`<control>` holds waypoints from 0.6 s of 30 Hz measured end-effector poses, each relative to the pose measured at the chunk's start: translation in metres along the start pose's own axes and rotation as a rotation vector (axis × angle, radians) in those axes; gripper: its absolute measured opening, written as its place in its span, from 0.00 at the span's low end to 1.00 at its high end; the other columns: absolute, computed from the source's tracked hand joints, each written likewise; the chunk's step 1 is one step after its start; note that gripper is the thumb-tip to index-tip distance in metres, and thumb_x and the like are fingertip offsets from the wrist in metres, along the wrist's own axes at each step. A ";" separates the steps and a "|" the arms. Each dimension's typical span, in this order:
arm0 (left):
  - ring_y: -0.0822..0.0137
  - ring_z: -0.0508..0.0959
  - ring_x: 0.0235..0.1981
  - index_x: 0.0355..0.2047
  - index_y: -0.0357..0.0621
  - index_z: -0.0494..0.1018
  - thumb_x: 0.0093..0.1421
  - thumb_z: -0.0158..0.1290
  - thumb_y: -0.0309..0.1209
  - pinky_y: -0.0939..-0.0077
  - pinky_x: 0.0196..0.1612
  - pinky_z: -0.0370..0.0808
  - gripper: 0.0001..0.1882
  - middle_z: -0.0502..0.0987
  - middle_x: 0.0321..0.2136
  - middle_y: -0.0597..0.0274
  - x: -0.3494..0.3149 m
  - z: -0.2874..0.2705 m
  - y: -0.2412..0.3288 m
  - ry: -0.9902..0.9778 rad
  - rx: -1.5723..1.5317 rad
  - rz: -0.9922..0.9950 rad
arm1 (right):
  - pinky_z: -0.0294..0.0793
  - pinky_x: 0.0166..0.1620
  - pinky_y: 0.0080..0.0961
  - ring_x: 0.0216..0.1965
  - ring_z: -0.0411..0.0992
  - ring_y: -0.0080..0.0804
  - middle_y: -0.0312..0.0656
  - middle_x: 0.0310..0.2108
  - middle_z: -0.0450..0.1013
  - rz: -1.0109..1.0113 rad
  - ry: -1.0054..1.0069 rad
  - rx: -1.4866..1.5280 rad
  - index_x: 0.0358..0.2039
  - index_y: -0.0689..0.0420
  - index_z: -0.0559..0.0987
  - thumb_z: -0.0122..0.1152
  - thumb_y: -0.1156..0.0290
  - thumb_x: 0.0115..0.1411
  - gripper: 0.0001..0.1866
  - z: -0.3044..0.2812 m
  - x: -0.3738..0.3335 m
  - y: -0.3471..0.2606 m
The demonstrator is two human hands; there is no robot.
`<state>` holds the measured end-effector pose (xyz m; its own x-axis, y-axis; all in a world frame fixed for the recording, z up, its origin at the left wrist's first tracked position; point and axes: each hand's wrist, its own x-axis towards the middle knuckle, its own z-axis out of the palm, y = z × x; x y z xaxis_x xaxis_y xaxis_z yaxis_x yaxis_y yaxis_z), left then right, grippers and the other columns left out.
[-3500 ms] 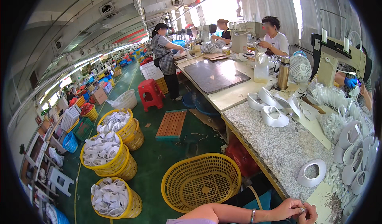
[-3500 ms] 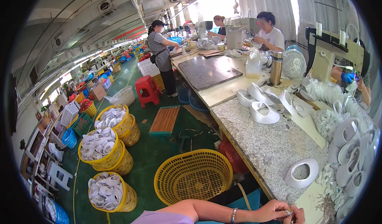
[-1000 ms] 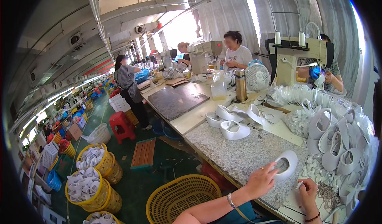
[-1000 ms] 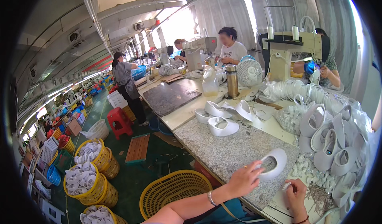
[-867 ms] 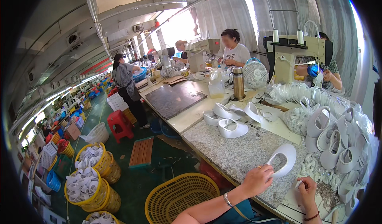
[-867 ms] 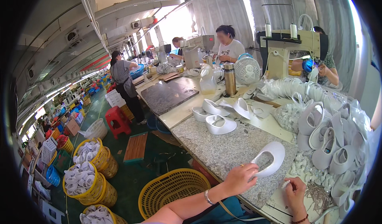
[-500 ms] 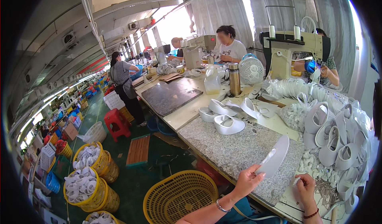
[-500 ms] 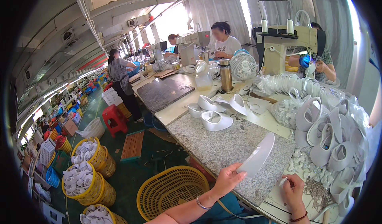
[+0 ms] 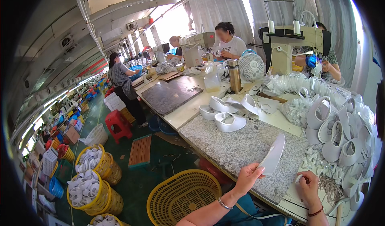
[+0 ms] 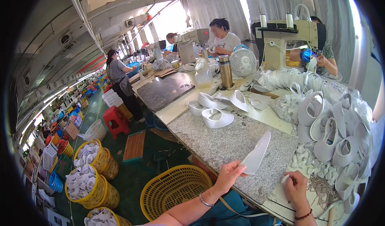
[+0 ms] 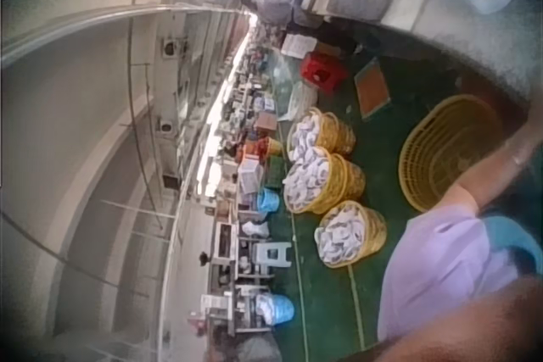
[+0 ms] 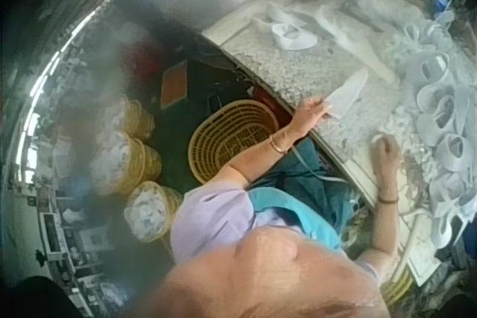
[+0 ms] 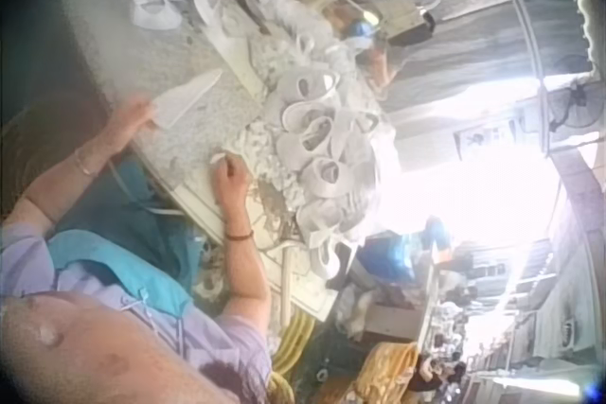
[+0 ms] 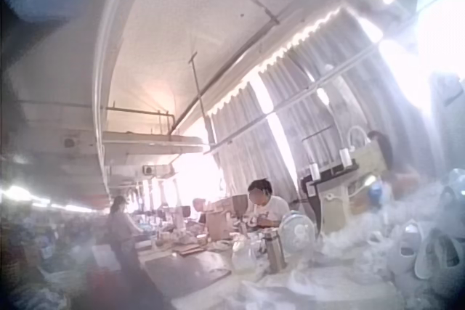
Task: The person is assembling parts of a shoe, using a hammer and manual dexterity to shape and fit components.
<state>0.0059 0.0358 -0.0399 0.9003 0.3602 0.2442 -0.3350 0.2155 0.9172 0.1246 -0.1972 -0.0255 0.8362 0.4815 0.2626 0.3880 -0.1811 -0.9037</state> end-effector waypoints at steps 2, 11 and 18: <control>0.77 0.75 0.33 0.36 0.34 0.74 0.63 0.49 0.32 0.81 0.39 0.72 0.11 0.77 0.31 0.63 -0.002 0.003 0.002 -0.004 -0.023 -0.040 | 0.57 0.22 0.15 0.19 0.59 0.14 0.32 0.19 0.66 -0.019 0.003 -0.005 0.31 0.64 0.79 0.50 0.84 0.51 0.10 0.000 0.000 0.002; 0.77 0.74 0.33 0.37 0.32 0.74 0.63 0.49 0.31 0.81 0.40 0.73 0.11 0.77 0.31 0.63 -0.003 -0.003 -0.007 -0.042 0.043 -0.038 | 0.58 0.21 0.15 0.19 0.60 0.14 0.33 0.19 0.66 -0.007 -0.033 -0.007 0.31 0.64 0.79 0.51 0.83 0.51 0.09 0.001 -0.001 -0.001; 0.77 0.74 0.33 0.38 0.32 0.74 0.63 0.50 0.30 0.82 0.40 0.73 0.12 0.77 0.31 0.63 -0.004 -0.004 -0.011 -0.038 0.094 -0.043 | 0.58 0.21 0.15 0.18 0.60 0.14 0.33 0.19 0.67 -0.025 -0.038 -0.066 0.31 0.64 0.79 0.51 0.83 0.51 0.09 0.000 0.000 -0.002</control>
<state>0.0049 0.0358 -0.0520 0.9240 0.3171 0.2138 -0.2695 0.1434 0.9523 0.1236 -0.1971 -0.0237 0.8107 0.5190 0.2709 0.4348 -0.2241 -0.8722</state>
